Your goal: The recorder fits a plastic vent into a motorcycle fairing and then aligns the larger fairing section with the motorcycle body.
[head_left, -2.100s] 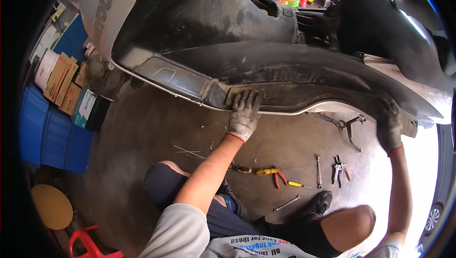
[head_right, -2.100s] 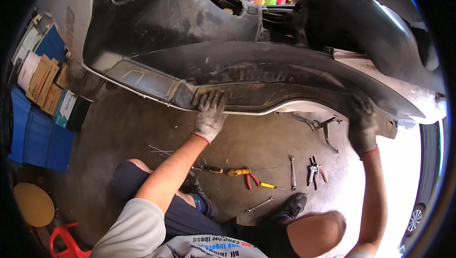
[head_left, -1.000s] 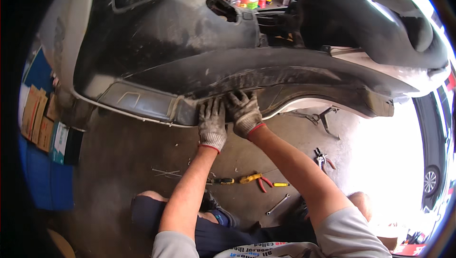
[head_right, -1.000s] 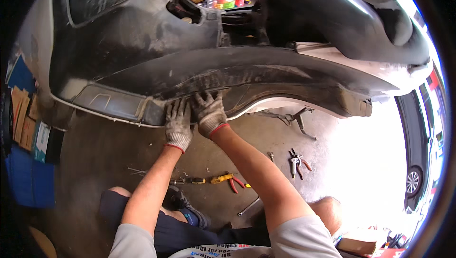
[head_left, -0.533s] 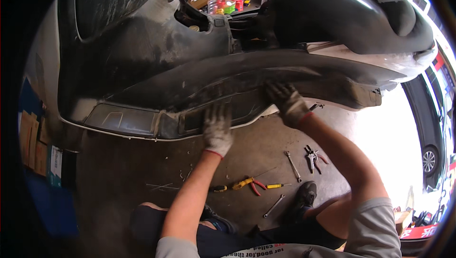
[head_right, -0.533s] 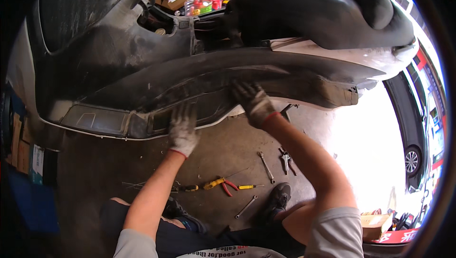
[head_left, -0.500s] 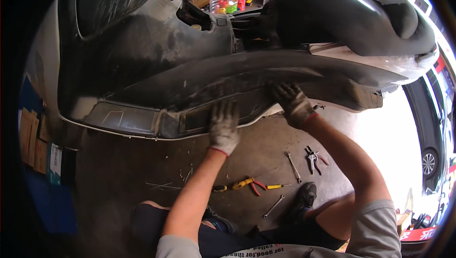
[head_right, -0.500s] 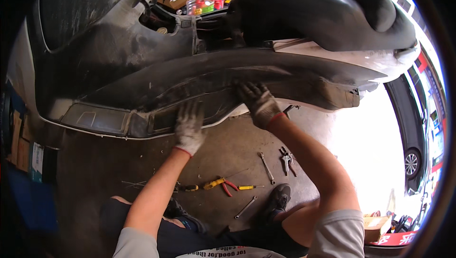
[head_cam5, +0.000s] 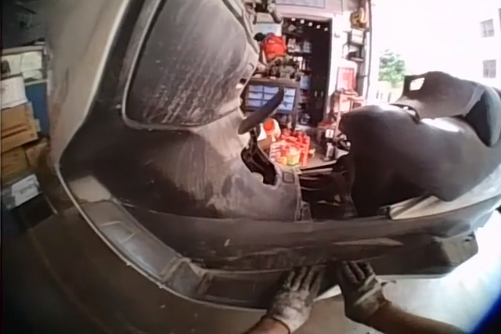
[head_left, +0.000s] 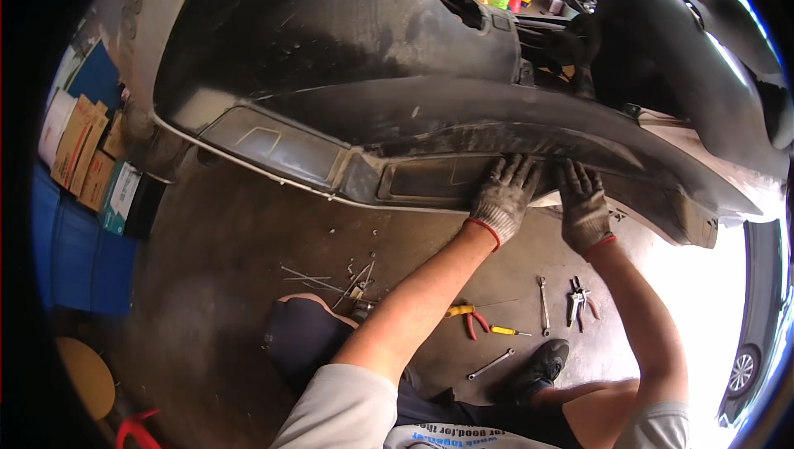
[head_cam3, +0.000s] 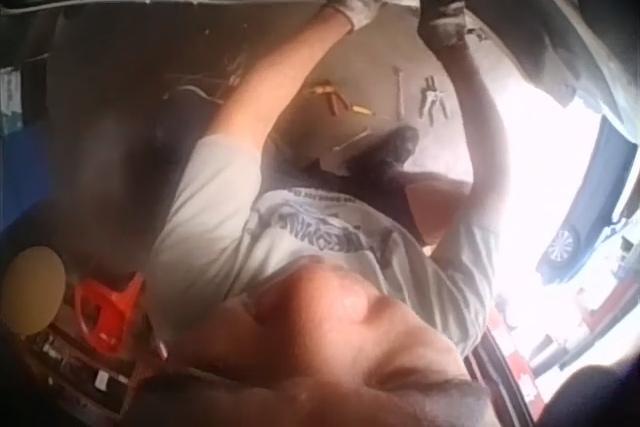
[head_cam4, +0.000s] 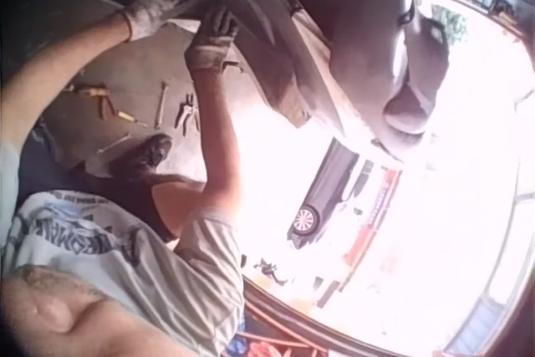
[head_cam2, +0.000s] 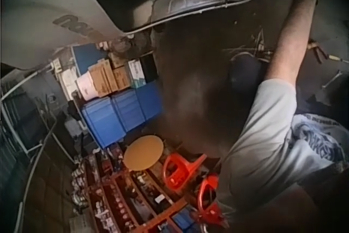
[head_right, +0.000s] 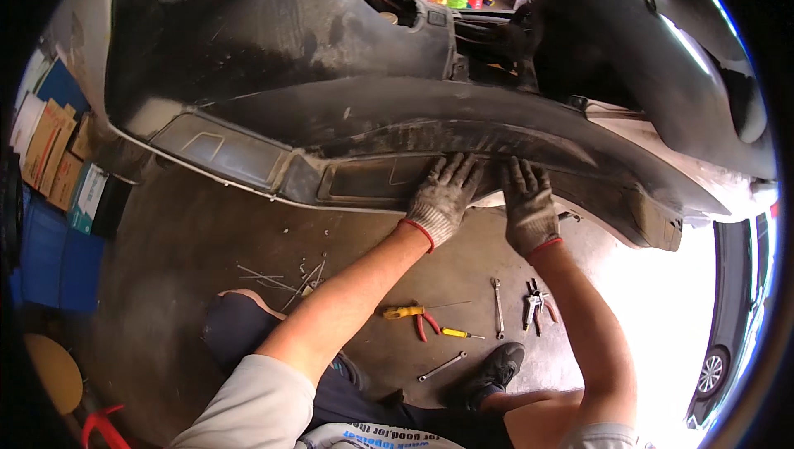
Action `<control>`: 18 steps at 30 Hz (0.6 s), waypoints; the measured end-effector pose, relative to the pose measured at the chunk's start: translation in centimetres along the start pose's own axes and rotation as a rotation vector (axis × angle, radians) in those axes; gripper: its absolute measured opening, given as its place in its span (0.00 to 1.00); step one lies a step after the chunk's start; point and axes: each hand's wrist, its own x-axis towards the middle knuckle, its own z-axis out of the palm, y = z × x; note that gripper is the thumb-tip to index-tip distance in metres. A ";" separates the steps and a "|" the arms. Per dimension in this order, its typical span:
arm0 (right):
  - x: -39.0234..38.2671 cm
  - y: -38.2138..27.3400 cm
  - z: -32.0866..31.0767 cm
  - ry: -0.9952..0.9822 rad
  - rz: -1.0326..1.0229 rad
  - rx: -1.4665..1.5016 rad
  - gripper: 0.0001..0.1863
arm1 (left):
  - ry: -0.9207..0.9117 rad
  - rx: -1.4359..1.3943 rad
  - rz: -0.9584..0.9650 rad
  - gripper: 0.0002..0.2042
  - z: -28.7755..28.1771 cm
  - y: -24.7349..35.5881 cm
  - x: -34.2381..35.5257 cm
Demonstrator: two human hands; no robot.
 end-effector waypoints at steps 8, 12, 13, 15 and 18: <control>0.4 1.2 0.7 -0.029 0.011 0.004 0.37 | 0.028 0.145 -0.408 0.55 -1.9 -8.5 -10.4; 0.4 -0.2 0.5 -0.068 0.080 -0.043 0.37 | -0.018 0.195 -0.474 0.52 -3.5 -11.3 -12.1; 0.1 0.0 0.4 -0.066 0.074 -0.046 0.37 | 0.000 0.212 -0.505 0.51 -3.3 -11.0 -12.0; -0.6 0.4 0.4 -0.107 0.093 -0.066 0.37 | 0.017 0.198 -0.498 0.50 -3.1 -10.2 -11.9; -0.7 0.4 1.1 -0.060 0.085 -0.047 0.37 | 0.064 0.254 -0.496 0.49 -2.8 -10.4 -12.5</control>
